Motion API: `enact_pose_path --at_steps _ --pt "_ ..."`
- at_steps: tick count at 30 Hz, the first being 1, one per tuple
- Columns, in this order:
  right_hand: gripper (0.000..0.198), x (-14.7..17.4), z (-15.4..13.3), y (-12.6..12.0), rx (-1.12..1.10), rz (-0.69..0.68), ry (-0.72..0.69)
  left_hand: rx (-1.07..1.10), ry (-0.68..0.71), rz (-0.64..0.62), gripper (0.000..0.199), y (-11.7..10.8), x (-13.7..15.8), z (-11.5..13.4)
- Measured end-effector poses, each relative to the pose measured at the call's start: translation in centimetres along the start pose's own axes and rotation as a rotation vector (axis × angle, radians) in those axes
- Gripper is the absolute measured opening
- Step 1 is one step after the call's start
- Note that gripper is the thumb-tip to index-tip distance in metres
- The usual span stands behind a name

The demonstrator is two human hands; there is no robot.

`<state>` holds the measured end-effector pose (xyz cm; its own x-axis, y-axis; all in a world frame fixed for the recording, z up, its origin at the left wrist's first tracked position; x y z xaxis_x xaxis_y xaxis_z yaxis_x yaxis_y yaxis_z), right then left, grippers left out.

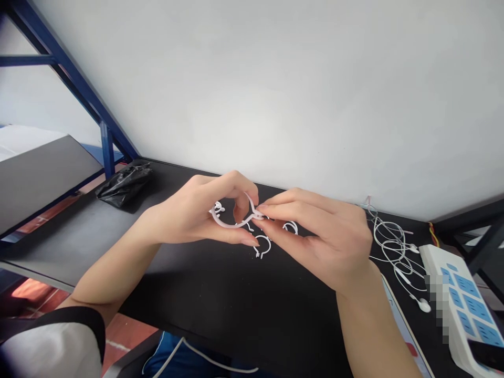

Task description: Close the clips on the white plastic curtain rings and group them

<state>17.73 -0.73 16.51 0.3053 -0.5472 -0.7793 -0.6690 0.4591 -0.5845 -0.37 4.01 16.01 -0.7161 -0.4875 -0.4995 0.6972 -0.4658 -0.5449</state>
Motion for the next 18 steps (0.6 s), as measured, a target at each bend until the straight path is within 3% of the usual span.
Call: enact_pose_path --at_steps 18 --pt "0.04 -0.05 -0.26 -0.64 0.043 0.0 -0.049 -0.013 0.076 0.088 0.043 -0.02 0.15 0.21"
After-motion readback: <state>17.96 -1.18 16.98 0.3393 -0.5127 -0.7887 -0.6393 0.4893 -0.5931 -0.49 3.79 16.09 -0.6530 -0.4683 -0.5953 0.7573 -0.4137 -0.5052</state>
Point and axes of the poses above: each hand's wrist, its own x-axis away from the middle knuckle, its own y-axis out of the palm, z = x × y, the point moved 3 cm from there along -x, towards the middle knuckle, and after that the axes turned 11 degrees about x, right-handed, at the moved point
